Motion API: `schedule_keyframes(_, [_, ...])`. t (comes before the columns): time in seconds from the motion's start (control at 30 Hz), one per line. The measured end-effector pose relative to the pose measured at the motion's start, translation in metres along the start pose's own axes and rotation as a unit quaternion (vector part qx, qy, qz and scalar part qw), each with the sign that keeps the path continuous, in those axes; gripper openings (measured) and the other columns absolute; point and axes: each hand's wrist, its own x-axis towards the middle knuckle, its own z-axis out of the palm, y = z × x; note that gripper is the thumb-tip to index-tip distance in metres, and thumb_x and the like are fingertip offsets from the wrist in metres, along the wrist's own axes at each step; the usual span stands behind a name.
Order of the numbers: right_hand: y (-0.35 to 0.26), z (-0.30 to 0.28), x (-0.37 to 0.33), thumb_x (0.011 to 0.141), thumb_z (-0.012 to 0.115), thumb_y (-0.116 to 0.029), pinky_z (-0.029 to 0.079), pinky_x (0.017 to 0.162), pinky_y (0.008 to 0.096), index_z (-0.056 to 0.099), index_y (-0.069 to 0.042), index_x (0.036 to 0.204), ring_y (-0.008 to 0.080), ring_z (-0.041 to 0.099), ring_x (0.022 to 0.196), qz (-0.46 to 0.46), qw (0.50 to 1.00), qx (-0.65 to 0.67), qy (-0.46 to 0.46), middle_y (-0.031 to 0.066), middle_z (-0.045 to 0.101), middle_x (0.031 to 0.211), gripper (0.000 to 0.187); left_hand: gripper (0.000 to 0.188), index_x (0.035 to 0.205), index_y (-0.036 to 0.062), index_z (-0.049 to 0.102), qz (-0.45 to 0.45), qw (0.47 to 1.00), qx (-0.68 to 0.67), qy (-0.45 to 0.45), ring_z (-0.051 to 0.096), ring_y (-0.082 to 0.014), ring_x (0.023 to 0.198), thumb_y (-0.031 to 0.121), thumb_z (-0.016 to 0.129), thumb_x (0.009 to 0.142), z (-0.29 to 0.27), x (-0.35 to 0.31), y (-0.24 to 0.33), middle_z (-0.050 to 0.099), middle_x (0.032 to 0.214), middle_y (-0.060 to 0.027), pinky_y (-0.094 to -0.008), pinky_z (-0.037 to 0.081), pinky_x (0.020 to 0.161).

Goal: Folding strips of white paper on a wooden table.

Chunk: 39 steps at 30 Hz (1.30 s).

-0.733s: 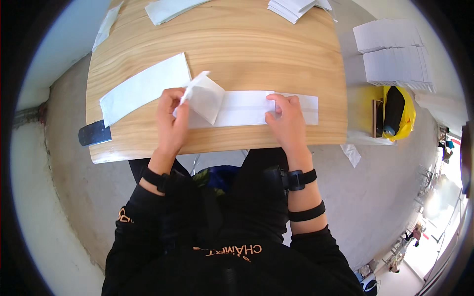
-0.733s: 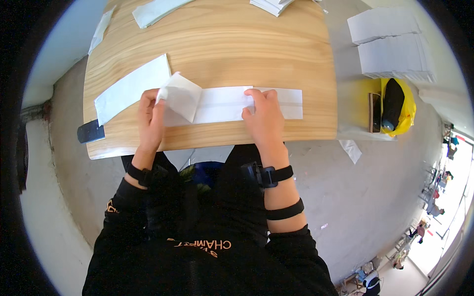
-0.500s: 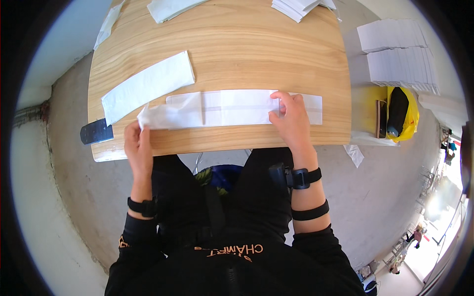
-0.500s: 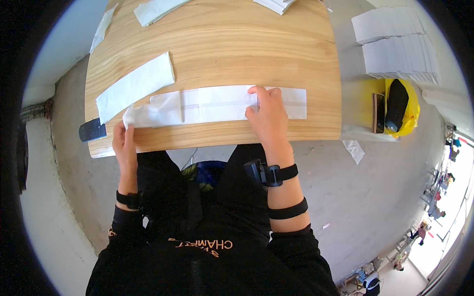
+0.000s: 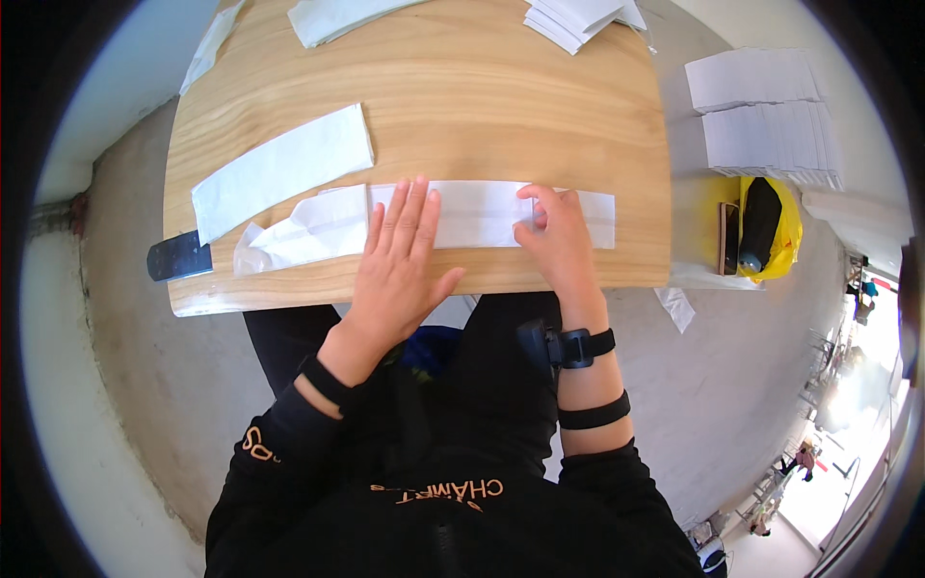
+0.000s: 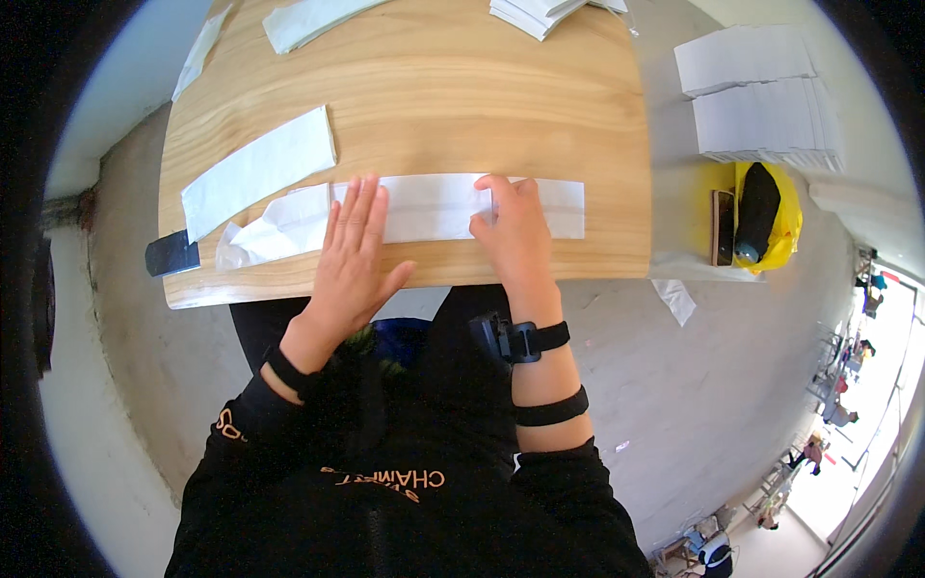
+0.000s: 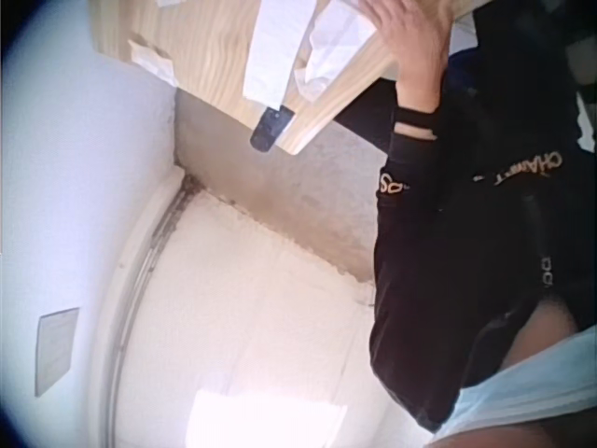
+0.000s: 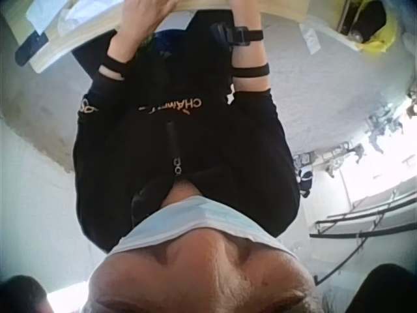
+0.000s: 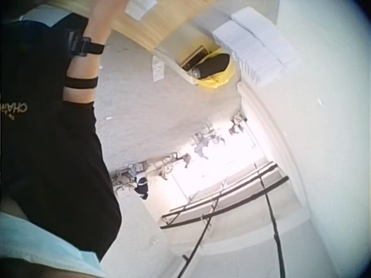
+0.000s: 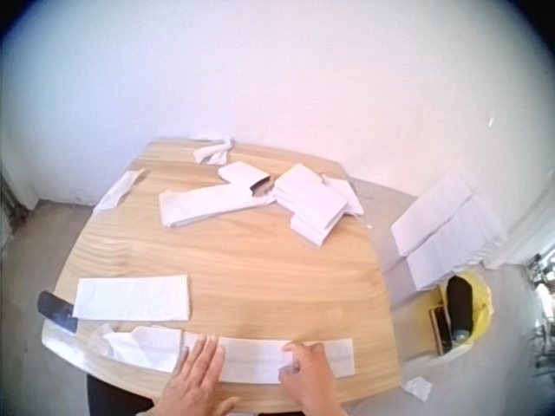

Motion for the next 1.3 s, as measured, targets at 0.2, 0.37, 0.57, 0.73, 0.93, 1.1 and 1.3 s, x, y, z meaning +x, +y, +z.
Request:
schedule_keyframes(0.2, [0.001, 0.000, -0.001, 0.071, 0.069, -0.009, 0.048, 0.074, 0.0360, 0.061, -0.017, 0.108, 0.0224, 0.055, 0.085, 0.008, 1.000, 0.005, -0.006, 0.0071, 0.047, 0.093, 0.039, 0.096, 0.147, 0.0001, 0.028, 0.029, 0.997, 0.077, -0.002, 0.026, -0.0323, 0.142, 0.048, 0.071, 0.075, 0.032, 0.003, -0.017, 0.027, 0.153, -0.0179, -0.0474, 0.023, 0.114])
schedule_keyframes(0.37, [0.005, -0.001, -0.001, 0.072, 0.070, -0.011, 0.048, 0.073, 0.0360, 0.059, -0.017, 0.113, 0.0228, 0.055, 0.084, 0.002, 1.000, 0.001, 0.001, 0.0076, 0.048, 0.094, 0.042, 0.097, 0.147, 0.0042, 0.030, 0.030, 0.995, 0.100, -0.008, 0.027, -0.0316, 0.142, 0.052, 0.071, 0.073, 0.032, 0.003, -0.015, 0.027, 0.153, -0.0175, -0.0480, 0.024, 0.113])
schedule_keyframes(0.57, [0.014, -0.013, -0.004, 0.076, 0.071, -0.015, 0.049, 0.074, 0.0373, 0.057, -0.010, 0.117, 0.0229, 0.056, 0.084, 0.010, 0.995, 0.072, 0.075, 0.0106, 0.051, 0.102, 0.043, 0.096, 0.147, 0.0069, 0.031, 0.027, 0.995, 0.095, -0.005, 0.027, -0.0319, 0.142, 0.051, 0.072, 0.072, 0.030, 0.003, -0.015, 0.027, 0.153, -0.0172, -0.0487, 0.024, 0.113])
schedule_keyframes(0.73, [0.040, -0.042, -0.012, 0.076, 0.074, -0.023, 0.048, 0.084, 0.0414, 0.053, -0.004, 0.122, 0.0298, 0.055, 0.099, 0.126, 0.976, -0.076, 0.160, 0.0150, 0.050, 0.112, 0.055, 0.090, 0.147, 0.0046, 0.031, 0.028, 0.995, 0.089, -0.026, 0.023, -0.0348, 0.143, 0.051, 0.066, 0.079, 0.027, 0.002, -0.016, 0.024, 0.154, -0.0198, -0.0494, 0.022, 0.114])
schedule_keyframes(0.93, [0.054, -0.049, -0.014, 0.073, 0.077, -0.029, 0.047, 0.088, 0.0439, 0.049, -0.003, 0.128, 0.0347, 0.052, 0.110, 0.207, 0.954, -0.162, 0.144, 0.0185, 0.049, 0.118, 0.067, 0.089, 0.147, 0.0057, 0.031, 0.033, 0.995, 0.091, -0.031, 0.023, -0.0351, 0.143, 0.051, 0.066, 0.078, 0.025, 0.003, -0.016, 0.024, 0.154, -0.0199, -0.0499, 0.022, 0.114])
schedule_keyframes(1.1, [0.049, -0.051, -0.009, 0.072, 0.078, -0.028, 0.049, 0.084, 0.0426, 0.050, -0.003, 0.128, 0.0296, 0.059, 0.101, 0.227, 0.954, -0.147, 0.126, 0.0154, 0.054, 0.113, 0.068, 0.090, 0.148, 0.0079, 0.031, 0.029, 0.994, 0.095, -0.036, 0.022, -0.0347, 0.144, 0.050, 0.067, 0.078, 0.026, 0.002, -0.017, 0.022, 0.155, -0.0194, -0.0504, 0.022, 0.114])
schedule_keyframes(1.3, [0.071, -0.049, -0.008, 0.070, 0.078, -0.027, 0.050, 0.075, 0.0374, 0.057, -0.001, 0.118, 0.0241, 0.064, 0.082, 0.235, 0.960, -0.015, 0.153, 0.0087, 0.066, 0.087, 0.058, 0.089, 0.149, 0.0097, 0.030, 0.030, 0.994, 0.097, -0.035, 0.021, -0.0341, 0.144, 0.050, 0.067, 0.078, 0.027, 0.001, -0.016, 0.022, 0.155, -0.0188, -0.0520, 0.021, 0.114])
